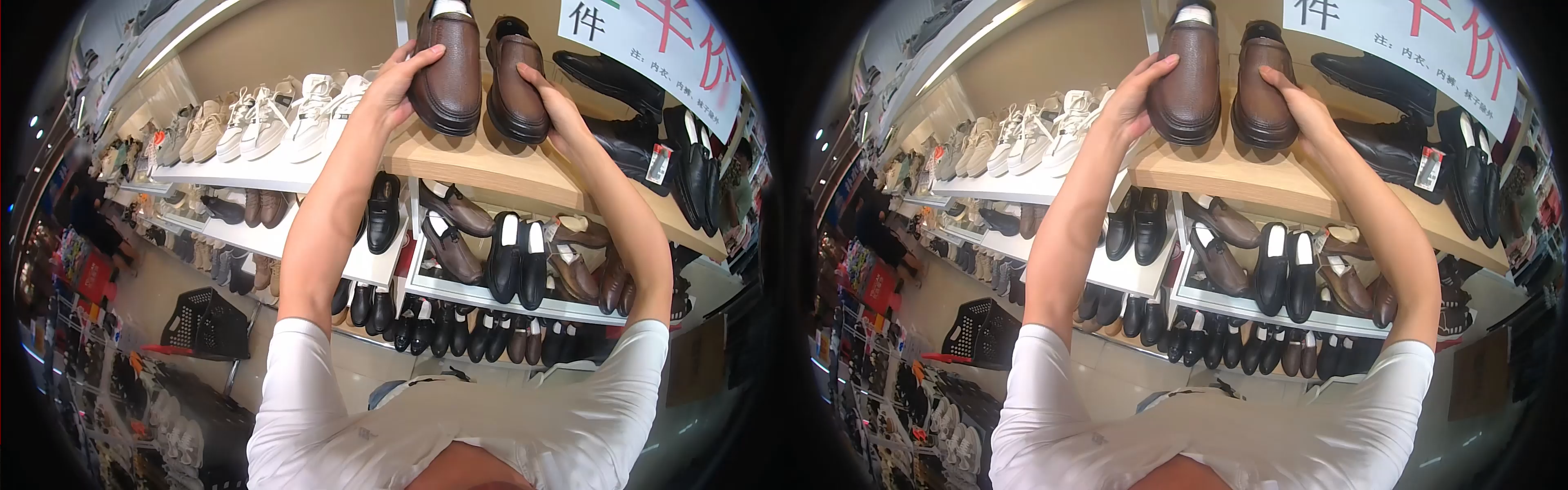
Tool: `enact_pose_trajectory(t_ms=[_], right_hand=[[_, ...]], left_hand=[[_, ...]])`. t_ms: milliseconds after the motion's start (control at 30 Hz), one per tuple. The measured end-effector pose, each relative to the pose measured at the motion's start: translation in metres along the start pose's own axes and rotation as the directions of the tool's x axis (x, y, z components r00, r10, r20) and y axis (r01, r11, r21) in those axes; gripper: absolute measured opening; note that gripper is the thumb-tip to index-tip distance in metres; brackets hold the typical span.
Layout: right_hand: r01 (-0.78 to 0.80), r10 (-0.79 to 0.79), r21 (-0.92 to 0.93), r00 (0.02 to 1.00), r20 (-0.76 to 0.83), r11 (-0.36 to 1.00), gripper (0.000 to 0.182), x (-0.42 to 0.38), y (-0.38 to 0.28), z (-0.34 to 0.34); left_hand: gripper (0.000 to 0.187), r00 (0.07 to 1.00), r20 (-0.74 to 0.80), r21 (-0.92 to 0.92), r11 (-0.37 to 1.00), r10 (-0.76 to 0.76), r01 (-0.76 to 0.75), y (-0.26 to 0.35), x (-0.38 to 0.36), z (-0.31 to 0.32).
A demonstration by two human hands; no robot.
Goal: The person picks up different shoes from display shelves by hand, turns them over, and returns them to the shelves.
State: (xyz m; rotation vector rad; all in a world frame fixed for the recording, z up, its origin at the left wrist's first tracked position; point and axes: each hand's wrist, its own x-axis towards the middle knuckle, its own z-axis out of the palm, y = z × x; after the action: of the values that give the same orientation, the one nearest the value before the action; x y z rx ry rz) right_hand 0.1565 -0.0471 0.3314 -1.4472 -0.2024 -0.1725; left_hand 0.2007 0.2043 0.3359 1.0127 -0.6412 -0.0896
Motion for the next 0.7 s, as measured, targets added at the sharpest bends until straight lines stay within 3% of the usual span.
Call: enact_pose_trajectory(t_ms=[33,100,133,167,233,367,400,433,500,533,567,633,667,700], right_hand=[[-0.005,0.005,0.0,1.0,0.019,1.0,0.07,0.005,0.003,-0.001],[-0.008,0.007,-0.028,0.999,-0.037,1.0,0.071,0.015,0.009,0.006],[-0.015,0.011,-0.097,0.999,-0.043,0.995,0.074,0.014,0.012,0.008],[-0.015,0.008,-0.162,0.999,-0.046,0.987,0.077,0.012,0.011,0.009],[0.019,-0.055,-0.463,0.996,-0.064,0.886,0.084,0.008,0.011,0.009],[0.04,-0.223,-0.761,0.965,-0.138,0.647,0.083,0.02,0.021,0.001],[0.048,-0.285,-0.816,0.947,-0.146,0.576,0.078,0.011,0.015,0.013],[0.048,-0.277,-0.816,0.951,-0.14,0.577,0.078,0.011,0.019,0.014],[0.242,-0.513,-0.943,0.853,0.096,0.227,0.073,0.014,0.023,0.014],[0.279,-0.546,-0.939,0.828,0.13,0.2,0.071,0.013,0.026,0.014],[0.281,-0.543,-0.939,0.829,0.133,0.198,0.071,0.011,0.024,0.017],[0.165,-0.422,-0.908,0.906,-0.015,0.386,0.075,0.003,0.018,0.025],[0.167,-0.422,-0.907,0.907,-0.013,0.387,0.075,0.002,0.019,0.026],[0.117,-0.472,-0.957,0.881,-0.023,0.264,0.076,0.001,0.02,0.025]], left_hand=[[0.063,0.999,0.02,-0.021,0.999,-0.029,0.029,-0.008,0.01,-0.002],[0.062,0.992,0.097,-0.011,0.997,-0.08,0.081,-0.015,0.021,-0.003],[0.063,0.991,-0.078,0.059,0.992,-0.105,0.109,-0.016,0.014,0.008],[0.064,0.99,-0.038,-0.006,0.991,-0.135,0.135,-0.024,0.019,-0.001],[0.051,0.958,0.142,-0.031,0.966,-0.25,0.256,-0.033,0.026,-0.021],[0.044,0.964,0.102,0.021,0.969,-0.245,0.245,-0.035,0.015,-0.026],[0.048,0.974,0.065,0.117,0.971,-0.216,0.207,-0.039,0.018,-0.024],[0.086,0.986,-0.01,0.252,0.954,-0.165,0.162,-0.047,0.022,-0.026],[0.113,0.996,-0.089,0.742,0.668,0.015,0.056,-0.054,0.024,-0.028],[0.122,0.993,0.101,0.766,0.633,0.056,-0.113,-0.059,0.028,-0.031],[0.122,0.994,0.097,0.765,0.635,0.057,-0.11,-0.061,0.031,-0.033],[0.121,0.998,0.059,0.74,0.67,0.01,-0.051,-0.061,0.029,-0.034],[0.119,0.998,0.064,0.739,0.671,0.019,-0.06,-0.061,0.027,-0.033],[0.116,0.997,0.068,0.738,0.671,0.028,-0.069,-0.055,0.022,-0.029]])
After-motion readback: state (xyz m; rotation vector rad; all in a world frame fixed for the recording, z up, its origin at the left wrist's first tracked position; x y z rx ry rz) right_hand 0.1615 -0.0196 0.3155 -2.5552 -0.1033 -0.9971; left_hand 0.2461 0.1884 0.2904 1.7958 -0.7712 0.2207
